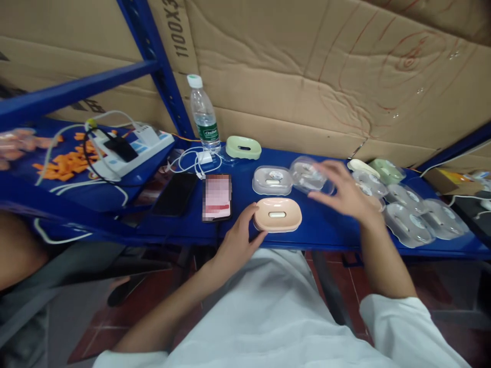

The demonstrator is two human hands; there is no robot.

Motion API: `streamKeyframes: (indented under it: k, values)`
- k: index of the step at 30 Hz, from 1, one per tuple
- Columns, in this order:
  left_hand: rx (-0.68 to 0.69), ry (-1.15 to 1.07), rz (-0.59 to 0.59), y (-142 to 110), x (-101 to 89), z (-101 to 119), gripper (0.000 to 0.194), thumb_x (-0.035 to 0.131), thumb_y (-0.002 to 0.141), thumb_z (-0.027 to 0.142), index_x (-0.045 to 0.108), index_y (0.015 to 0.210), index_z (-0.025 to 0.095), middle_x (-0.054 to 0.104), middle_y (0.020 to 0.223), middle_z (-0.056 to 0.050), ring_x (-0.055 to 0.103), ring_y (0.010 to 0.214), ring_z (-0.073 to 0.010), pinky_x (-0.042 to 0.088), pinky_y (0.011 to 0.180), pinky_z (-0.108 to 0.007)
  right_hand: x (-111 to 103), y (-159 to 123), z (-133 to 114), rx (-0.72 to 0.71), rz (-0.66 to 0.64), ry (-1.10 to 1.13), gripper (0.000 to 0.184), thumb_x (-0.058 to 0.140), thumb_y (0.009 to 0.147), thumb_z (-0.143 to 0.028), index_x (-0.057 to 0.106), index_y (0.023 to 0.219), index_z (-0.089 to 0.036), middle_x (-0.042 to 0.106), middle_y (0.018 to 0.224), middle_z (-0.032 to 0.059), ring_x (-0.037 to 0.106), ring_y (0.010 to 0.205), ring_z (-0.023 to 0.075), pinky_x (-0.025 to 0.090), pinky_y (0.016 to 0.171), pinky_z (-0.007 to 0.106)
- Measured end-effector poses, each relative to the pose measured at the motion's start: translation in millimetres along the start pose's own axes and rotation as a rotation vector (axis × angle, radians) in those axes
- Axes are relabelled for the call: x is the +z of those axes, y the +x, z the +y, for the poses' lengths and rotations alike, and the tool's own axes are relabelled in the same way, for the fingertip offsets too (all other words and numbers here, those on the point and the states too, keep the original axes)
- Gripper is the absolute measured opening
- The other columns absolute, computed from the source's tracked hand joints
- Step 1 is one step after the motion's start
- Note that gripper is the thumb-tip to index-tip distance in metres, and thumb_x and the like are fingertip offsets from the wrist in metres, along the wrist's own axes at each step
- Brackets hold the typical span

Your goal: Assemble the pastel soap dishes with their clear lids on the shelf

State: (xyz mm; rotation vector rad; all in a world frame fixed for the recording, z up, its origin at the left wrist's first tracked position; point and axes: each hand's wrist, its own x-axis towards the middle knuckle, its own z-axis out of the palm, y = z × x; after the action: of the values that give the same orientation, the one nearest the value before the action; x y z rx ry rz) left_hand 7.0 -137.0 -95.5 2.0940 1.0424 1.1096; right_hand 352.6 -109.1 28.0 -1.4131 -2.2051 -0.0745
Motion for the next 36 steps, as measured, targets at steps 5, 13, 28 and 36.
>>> streamKeyframes:
  k: [5,13,28,36]
  values:
    - [0.001,-0.025,-0.012,-1,-1.1,0,0.072,0.071,0.101,0.029,0.034,0.162,0.027,0.055,0.162,-0.017,0.057,0.151,-0.0306,0.051,0.124,-0.05,55,-21,-68,-0.146,-0.222,0.224,0.06,0.068,0.104,-0.054,0.055,0.159,-0.036,0.054,0.158,0.0121,0.055,0.148,0.0326,0.051,0.121,0.053]
    - [0.077,0.051,0.004,2,-2.5,2,0.07,0.07,0.1,0.023,0.036,0.161,0.027,0.058,0.159,-0.015,0.06,0.148,-0.0279,0.054,0.121,-0.043,70,-32,-72,-0.229,-0.155,0.179,0.07,0.07,0.103,-0.048,0.044,0.167,-0.039,0.049,0.165,0.0124,0.043,0.158,0.0354,0.045,0.126,0.061]
    - [0.215,0.281,0.015,2,-6.7,8,0.055,0.059,0.105,0.02,0.041,0.157,0.023,0.032,0.172,-0.024,0.035,0.164,-0.0393,0.044,0.127,-0.061,77,5,-70,-0.182,-0.197,0.036,0.067,0.059,0.108,-0.053,0.042,0.168,-0.031,0.048,0.168,0.0139,0.039,0.16,0.0333,0.039,0.13,0.06]
    - [0.202,0.313,-0.028,2,-5.5,6,0.046,0.056,0.107,0.024,0.048,0.152,0.022,0.042,0.166,-0.021,0.047,0.157,-0.0367,0.049,0.124,-0.058,77,-5,-44,-0.176,-0.182,0.081,0.068,0.061,0.107,-0.056,0.042,0.168,-0.033,0.044,0.171,0.0138,0.037,0.163,0.032,0.034,0.131,0.061]
